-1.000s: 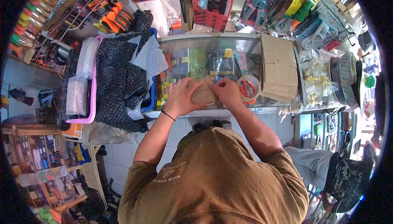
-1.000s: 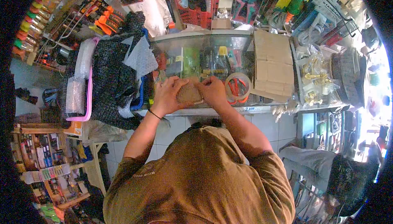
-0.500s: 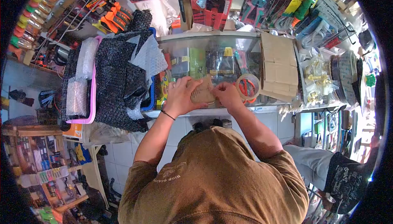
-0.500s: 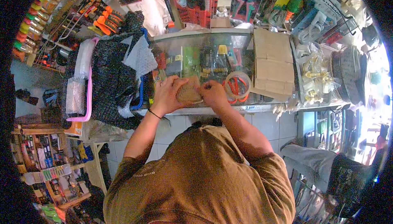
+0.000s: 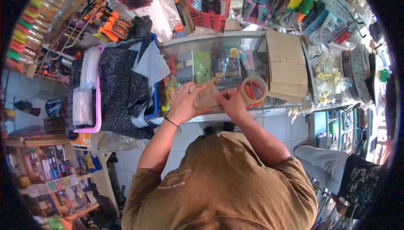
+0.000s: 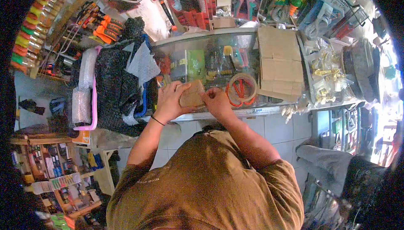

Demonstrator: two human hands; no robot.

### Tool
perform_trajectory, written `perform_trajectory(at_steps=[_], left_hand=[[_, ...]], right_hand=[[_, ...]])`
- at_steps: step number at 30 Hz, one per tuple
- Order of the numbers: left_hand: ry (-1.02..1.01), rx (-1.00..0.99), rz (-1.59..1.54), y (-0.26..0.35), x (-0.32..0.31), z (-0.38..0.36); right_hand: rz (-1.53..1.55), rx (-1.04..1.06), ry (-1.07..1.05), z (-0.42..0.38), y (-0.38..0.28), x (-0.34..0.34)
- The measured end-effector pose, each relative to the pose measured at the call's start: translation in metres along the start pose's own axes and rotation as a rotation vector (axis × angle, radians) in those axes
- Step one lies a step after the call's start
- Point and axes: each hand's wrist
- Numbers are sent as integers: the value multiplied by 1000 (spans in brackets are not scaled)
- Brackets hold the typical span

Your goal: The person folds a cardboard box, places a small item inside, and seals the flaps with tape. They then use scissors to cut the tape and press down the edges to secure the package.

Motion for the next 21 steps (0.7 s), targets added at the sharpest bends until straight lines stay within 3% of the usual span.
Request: perform_trajectory(at_steps=[4, 11, 13, 21], left_hand=[[-37, -2, 69, 5, 3, 1], [-149, -76, 191, 11, 7, 4], [-161, -90, 186, 11, 8, 5], [-225, -132, 232, 12, 7, 7]], right_hand=[[-48, 80, 148, 5, 6, -8], [264, 22, 157, 2, 1, -11], [100, 68, 118, 4, 5, -11], [145, 135, 142, -4, 0, -12]])
Point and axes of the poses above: each hand's wrist, its own z-axis towards the middle knuckle, its own x-axis out of the back of the hand, y = z × x, and after that the axes turned 4 degrees about -y, right-handed
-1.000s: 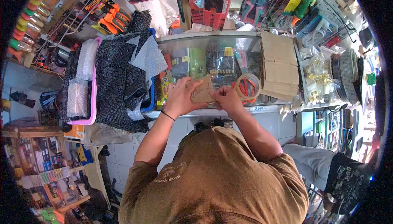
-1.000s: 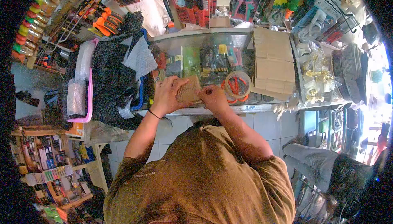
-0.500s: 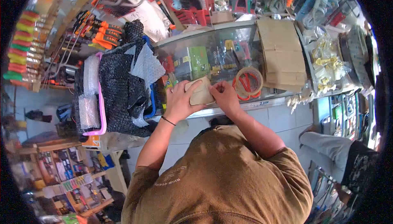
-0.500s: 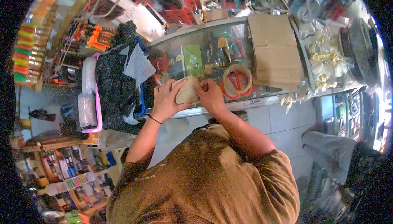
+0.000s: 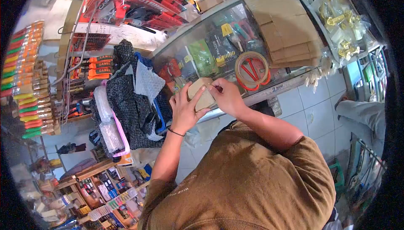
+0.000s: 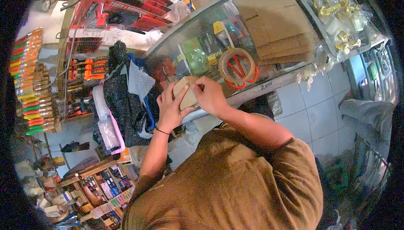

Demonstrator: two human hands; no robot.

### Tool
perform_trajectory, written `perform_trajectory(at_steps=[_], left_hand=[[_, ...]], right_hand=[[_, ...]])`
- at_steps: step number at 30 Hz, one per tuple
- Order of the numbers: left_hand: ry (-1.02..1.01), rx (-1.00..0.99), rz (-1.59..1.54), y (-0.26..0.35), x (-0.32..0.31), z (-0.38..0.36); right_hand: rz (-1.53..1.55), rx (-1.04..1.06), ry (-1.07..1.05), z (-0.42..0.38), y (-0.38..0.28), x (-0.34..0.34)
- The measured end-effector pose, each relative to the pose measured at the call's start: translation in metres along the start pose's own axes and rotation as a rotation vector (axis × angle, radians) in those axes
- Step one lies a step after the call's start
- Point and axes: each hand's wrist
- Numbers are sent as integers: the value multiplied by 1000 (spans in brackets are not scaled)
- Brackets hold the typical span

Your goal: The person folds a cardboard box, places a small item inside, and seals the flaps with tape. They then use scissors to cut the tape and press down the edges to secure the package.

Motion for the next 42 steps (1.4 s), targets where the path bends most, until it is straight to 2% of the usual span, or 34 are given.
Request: perform_trajectory(at_steps=[11, 13, 26, 31, 34, 42], left_hand=[[11, -5, 26, 0, -1, 1], [7, 0, 26, -1, -2, 1], [22, -15, 22, 0, -1, 2], [15, -17, 9, -1, -1, 2], [28, -18, 8, -2, -4, 2], [41, -18, -35, -3, -3, 1]], right_hand=[[-17, -54, -6, 2, 9, -6], [14, 5, 75, 0, 10, -10], [32, -43, 71, 7, 5, -13], [34, 3, 150, 7, 14, -20], [28, -97, 50, 9, 20, -14], [-42, -116, 36, 11, 11, -11]])
Point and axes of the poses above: each hand's wrist, its own z-axis towards the middle knuckle, its own x-axis out of the back of the hand, y = z × x, and after that the axes turned 4 degrees about -y, right-handed
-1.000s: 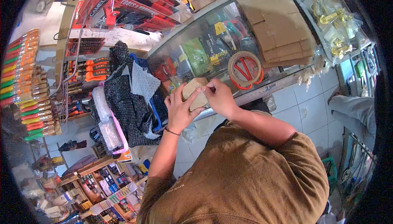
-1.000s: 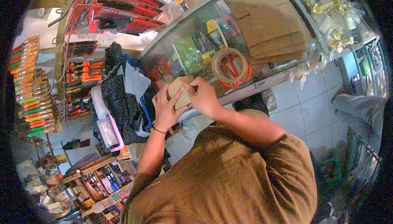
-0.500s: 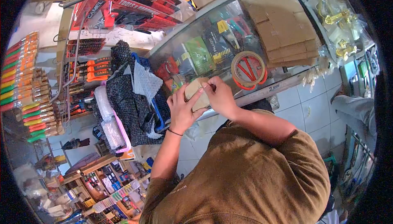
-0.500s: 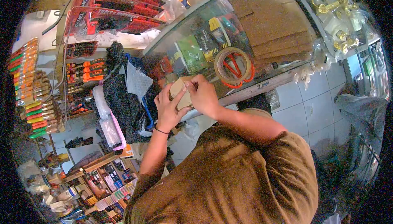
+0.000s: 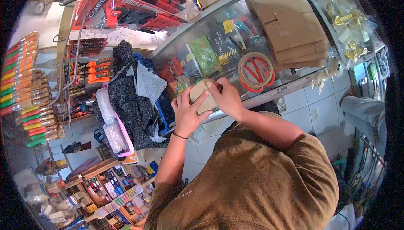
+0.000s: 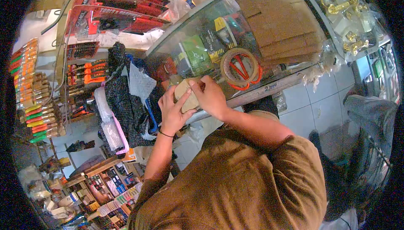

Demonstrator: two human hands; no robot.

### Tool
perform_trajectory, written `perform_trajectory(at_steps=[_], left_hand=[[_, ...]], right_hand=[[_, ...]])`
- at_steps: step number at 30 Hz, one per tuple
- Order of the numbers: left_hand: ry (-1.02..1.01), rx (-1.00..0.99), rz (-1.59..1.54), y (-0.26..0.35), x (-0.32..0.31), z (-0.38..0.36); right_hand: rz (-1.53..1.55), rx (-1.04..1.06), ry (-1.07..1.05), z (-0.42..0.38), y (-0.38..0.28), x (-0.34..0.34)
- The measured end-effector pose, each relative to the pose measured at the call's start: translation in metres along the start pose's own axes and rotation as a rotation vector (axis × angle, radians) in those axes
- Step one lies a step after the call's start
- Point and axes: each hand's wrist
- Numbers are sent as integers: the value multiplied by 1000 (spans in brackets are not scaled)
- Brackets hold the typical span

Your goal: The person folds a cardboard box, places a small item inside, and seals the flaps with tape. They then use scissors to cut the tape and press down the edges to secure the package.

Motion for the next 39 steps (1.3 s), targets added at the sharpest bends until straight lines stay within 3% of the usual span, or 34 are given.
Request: perform_trajectory(at_steps=[14, 20, 25, 29, 31, 35, 37, 39], left_hand=[[45, 18, -21, 2, -1, 0], [54, 25, -51, 2, 1, -1], [82, 18, -43, 2, 0, -1], [79, 25, -62, 3, 2, 0], [87, 24, -72, 2, 1, 0], [86, 49, -83, 4, 2, -1], [89, 51, -86, 5, 5, -1], [103, 51, -92, 5, 5, -1]], right_hand=[[-92, 63, -20, -2, 20, 6], [45, 124, -35, -17, 32, 17], [73, 112, -158, -30, 21, 27], [41, 187, -119, -33, 12, 28], [25, 107, -130, -32, 8, 28], [-91, 135, -122, -35, 3, 28], [-53, 305, -99, -39, 5, 26], [-29, 325, -53, -43, 12, 21]])
Point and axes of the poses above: each hand's wrist, its own z-axis towards the middle knuckle, its own x-axis out of the back of the hand, y = z × x, and after that the axes turned 4 degrees about -y, right-handed
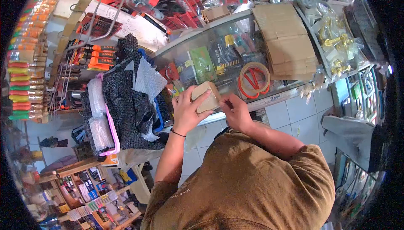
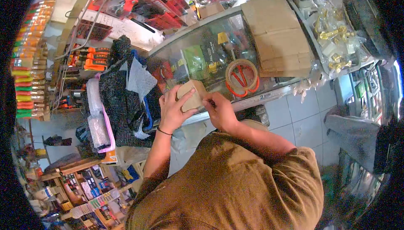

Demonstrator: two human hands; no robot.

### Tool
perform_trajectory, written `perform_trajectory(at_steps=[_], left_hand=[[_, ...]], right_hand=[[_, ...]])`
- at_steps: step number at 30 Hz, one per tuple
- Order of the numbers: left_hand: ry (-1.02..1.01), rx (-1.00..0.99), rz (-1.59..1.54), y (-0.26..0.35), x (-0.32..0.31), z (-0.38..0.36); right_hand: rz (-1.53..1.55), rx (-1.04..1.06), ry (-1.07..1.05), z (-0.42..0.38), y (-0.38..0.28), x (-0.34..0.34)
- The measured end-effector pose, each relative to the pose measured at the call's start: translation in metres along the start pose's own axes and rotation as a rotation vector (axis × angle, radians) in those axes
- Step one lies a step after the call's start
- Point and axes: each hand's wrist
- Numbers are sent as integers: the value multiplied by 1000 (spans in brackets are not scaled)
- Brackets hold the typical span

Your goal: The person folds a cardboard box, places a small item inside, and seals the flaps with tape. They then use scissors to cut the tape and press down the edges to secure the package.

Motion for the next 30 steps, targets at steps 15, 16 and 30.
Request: perform_trajectory(at_steps=[15, 16, 30], left_hand=[[40, 94, -65, -5, -8, -5], [46, 101, -59, -5, -8, -6], [461, 467, -1088, -27, -23, -3]], right_hand=[[-730, 306, 18, -14, 41, 43], [-737, 319, 6, -14, 40, 41], [-841, 460, -10, -8, 44, 44]])
Point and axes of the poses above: each hand's wrist, its own z-axis towards the middle knuckle, its own x-axis out of the back of the hand, y = z × x, and after that the axes turned 4 degrees about -y, right-handed
